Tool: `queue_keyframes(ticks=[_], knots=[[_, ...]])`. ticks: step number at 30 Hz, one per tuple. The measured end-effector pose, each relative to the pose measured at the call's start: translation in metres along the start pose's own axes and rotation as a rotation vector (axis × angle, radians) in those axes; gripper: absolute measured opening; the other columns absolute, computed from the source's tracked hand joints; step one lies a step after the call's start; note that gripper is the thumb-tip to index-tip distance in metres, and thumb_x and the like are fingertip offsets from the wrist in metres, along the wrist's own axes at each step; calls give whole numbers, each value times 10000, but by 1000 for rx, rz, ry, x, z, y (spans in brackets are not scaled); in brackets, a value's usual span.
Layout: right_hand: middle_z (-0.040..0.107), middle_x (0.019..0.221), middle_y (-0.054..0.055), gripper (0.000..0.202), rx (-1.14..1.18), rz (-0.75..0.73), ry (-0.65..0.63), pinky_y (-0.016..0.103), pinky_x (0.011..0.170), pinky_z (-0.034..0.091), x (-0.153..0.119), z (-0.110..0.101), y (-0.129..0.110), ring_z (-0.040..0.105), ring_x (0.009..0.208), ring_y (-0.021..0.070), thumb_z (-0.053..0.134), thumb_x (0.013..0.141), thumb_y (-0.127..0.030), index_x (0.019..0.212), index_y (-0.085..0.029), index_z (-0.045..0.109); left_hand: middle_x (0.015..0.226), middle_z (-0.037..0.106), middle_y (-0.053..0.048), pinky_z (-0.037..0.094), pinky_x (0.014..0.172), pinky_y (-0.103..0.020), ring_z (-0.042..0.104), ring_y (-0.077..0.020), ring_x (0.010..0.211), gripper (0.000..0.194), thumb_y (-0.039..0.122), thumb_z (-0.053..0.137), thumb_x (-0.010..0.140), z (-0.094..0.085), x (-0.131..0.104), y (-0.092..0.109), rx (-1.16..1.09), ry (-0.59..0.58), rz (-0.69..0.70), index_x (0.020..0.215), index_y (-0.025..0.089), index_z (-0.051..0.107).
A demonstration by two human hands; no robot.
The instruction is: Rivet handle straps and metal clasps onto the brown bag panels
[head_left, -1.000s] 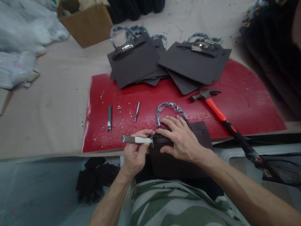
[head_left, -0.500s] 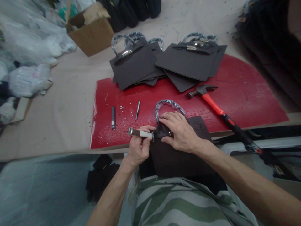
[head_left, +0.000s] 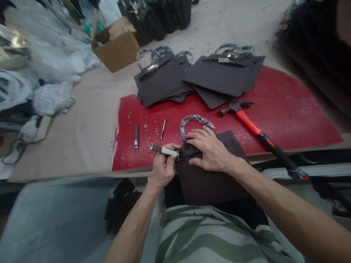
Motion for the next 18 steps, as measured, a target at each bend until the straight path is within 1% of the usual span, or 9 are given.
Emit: queue_keyframes(ticks=[4, 9, 13, 18], knots=[[580, 1377, 152, 656, -2, 4, -30, 609, 1169, 240, 0, 2, -3, 475, 1311, 374, 832, 672, -463, 1207, -153, 614, 1126, 650, -113, 518, 1005, -446, 661, -242, 1102, 115, 253, 508, 995, 1, -1, -3, -45, -22, -38, 1091, 194, 531], [527, 1438, 192, 740, -47, 52, -61, 622, 1166, 244, 1, 1, -10, 438, 1355, 392, 842, 662, -466, 1259, -126, 567, 1126, 651, -114, 524, 993, -441, 665, -240, 1094, 113, 269, 505, 998, 0, 0, -3, -71, -22, -48, 1079, 194, 526], [522, 1446, 199, 769, -58, 73, -68, 627, 1170, 238, 0, 1, -14, 433, 1365, 394, 836, 668, -497, 1277, -124, 552, 1115, 657, -114, 529, 975, -443, 667, -241, 1085, 111, 271, 501, 999, 0, -1, 0, -25, -18, -1, 1071, 190, 525], [518, 1452, 199, 789, -56, 92, -72, 629, 1174, 237, 0, 2, -13, 427, 1370, 399, 842, 658, -510, 1279, -120, 550, 1088, 671, -110, 541, 936, -429, 673, -236, 1068, 100, 255, 484, 1000, 1, 0, 9, 98, -3, 111, 1070, 190, 515]])
Point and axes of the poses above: each hand's wrist, its own x-axis towards the middle knuckle, its own z-axis out of the palm, y = z × x, the point moved 6 cm from there along x, towards the middle knuckle
